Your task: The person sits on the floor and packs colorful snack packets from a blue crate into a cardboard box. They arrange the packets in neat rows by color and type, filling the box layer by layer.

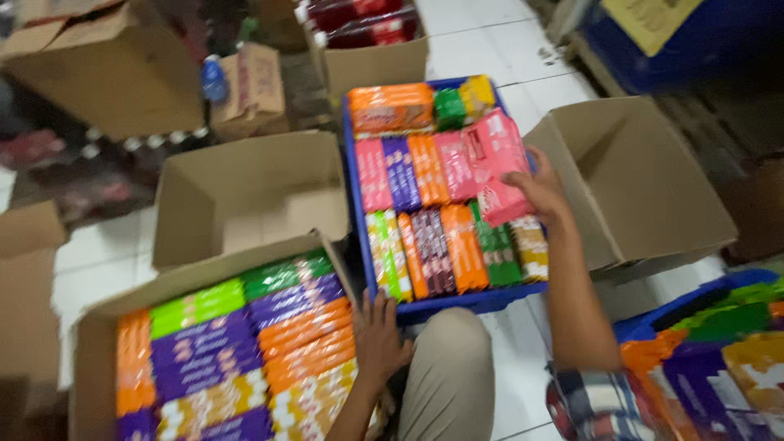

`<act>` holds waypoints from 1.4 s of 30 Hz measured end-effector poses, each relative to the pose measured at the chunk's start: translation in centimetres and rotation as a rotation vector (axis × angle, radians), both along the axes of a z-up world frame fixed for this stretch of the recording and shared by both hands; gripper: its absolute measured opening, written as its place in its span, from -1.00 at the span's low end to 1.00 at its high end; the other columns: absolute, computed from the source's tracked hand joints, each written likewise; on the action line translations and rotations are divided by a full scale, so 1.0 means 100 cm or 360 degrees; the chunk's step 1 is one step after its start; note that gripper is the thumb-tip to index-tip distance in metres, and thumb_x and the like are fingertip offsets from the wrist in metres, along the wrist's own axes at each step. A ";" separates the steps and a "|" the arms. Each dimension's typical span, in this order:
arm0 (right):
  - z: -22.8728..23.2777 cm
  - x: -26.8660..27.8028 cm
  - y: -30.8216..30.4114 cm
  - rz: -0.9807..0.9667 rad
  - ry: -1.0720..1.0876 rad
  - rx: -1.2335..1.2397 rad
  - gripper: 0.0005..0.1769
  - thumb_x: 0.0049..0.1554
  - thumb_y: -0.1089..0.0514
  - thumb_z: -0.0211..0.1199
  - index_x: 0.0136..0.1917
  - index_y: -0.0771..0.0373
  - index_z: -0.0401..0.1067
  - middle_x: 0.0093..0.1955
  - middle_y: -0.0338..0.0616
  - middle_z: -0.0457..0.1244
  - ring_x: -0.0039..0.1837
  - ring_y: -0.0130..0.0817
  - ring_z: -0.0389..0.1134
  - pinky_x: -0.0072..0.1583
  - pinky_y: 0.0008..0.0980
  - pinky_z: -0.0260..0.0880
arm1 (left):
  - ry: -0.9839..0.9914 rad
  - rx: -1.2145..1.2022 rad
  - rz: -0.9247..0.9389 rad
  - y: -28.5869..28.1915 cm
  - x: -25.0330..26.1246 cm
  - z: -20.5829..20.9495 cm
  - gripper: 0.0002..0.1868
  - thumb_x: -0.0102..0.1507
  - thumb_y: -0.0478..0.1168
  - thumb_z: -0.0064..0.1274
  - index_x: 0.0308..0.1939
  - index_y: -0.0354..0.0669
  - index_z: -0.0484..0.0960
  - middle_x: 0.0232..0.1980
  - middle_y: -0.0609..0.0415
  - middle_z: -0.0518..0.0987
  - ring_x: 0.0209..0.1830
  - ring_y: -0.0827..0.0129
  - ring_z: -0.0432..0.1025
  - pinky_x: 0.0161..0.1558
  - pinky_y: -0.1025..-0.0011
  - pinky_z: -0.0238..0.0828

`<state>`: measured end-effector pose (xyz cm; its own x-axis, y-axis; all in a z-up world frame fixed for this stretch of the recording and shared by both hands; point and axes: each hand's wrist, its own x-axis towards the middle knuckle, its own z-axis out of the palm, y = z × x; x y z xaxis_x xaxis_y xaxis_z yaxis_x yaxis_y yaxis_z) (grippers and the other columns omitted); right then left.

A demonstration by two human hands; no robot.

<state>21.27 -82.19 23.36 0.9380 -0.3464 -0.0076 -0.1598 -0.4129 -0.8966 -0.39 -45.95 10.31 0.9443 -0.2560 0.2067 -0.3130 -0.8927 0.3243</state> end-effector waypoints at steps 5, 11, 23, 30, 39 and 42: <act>0.039 -0.139 0.128 0.0101 -0.0086 0.0716 -0.20 0.01 0.19 0.30 0.53 0.12 0.24 0.22 -0.05 0.15 0.16 -0.27 0.27 0.16 -0.29 0.32 | 0.0097 -0.0644 -0.0125 0.015 -0.002 -0.002 -0.26 0.10 -0.05 0.18 0.36 -0.15 0.44 0.49 -0.15 0.32 0.63 -0.34 -0.12 0.50 -0.31 -0.33; -0.004 -0.237 0.266 0.0497 0.0199 0.1099 -0.03 -0.10 0.21 0.41 0.57 0.08 0.19 0.13 -0.01 0.32 0.06 -0.29 0.40 0.10 -0.34 0.48 | 0.0545 -0.2515 0.0035 0.054 -0.041 -0.034 -0.32 0.34 0.07 -0.15 0.48 -0.18 0.35 0.48 -0.18 0.37 0.54 0.09 0.18 0.52 -0.03 -0.09; -0.104 -0.266 0.290 0.0516 0.0006 0.0436 -0.27 0.15 0.23 0.38 0.53 0.30 0.22 0.28 0.38 0.21 0.43 0.15 0.22 0.48 -0.02 0.21 | 0.0878 -0.1065 0.0644 0.223 -0.134 0.088 0.08 -0.23 0.08 0.50 0.32 -0.09 0.38 0.17 -0.19 0.53 0.23 -0.20 0.48 0.22 -0.08 0.40; -0.101 -0.292 0.266 0.0348 0.0248 0.0660 -0.29 0.25 0.08 0.30 0.59 0.08 0.12 0.45 0.28 0.10 0.49 0.16 0.21 0.39 0.03 0.30 | 0.0734 0.0113 -0.0330 0.203 -0.143 0.003 0.00 -0.11 0.24 0.30 0.36 0.03 0.35 0.22 -0.07 0.56 0.20 -0.08 0.51 0.15 -0.14 0.37; -0.096 -0.319 0.280 0.0533 0.0133 0.0358 -0.28 0.17 0.22 0.34 0.54 0.18 0.19 0.40 0.50 0.12 0.46 0.55 0.11 0.42 0.32 0.18 | 0.1133 0.0171 -0.0324 0.185 -0.152 0.078 -0.01 0.17 0.43 -0.16 0.50 -0.11 0.19 0.40 -0.18 0.34 0.40 -0.20 0.33 0.26 -0.20 0.30; -0.107 -0.313 0.285 0.0739 0.0121 0.0118 -0.24 0.05 0.32 0.27 0.52 0.22 0.24 0.38 0.41 0.19 0.47 0.43 0.16 0.41 0.22 0.25 | 0.1025 0.0266 -0.0218 0.176 -0.147 0.077 -0.09 0.26 0.44 -0.20 0.47 -0.12 0.25 0.34 -0.17 0.40 0.37 -0.18 0.35 0.25 -0.18 0.32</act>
<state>-9.99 -53.64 12.66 0.9893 0.1136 -0.0912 -0.0397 -0.3918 -0.9192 -15.04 -28.30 17.96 0.8226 -0.3615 -0.4390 -0.2171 -0.9131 0.3451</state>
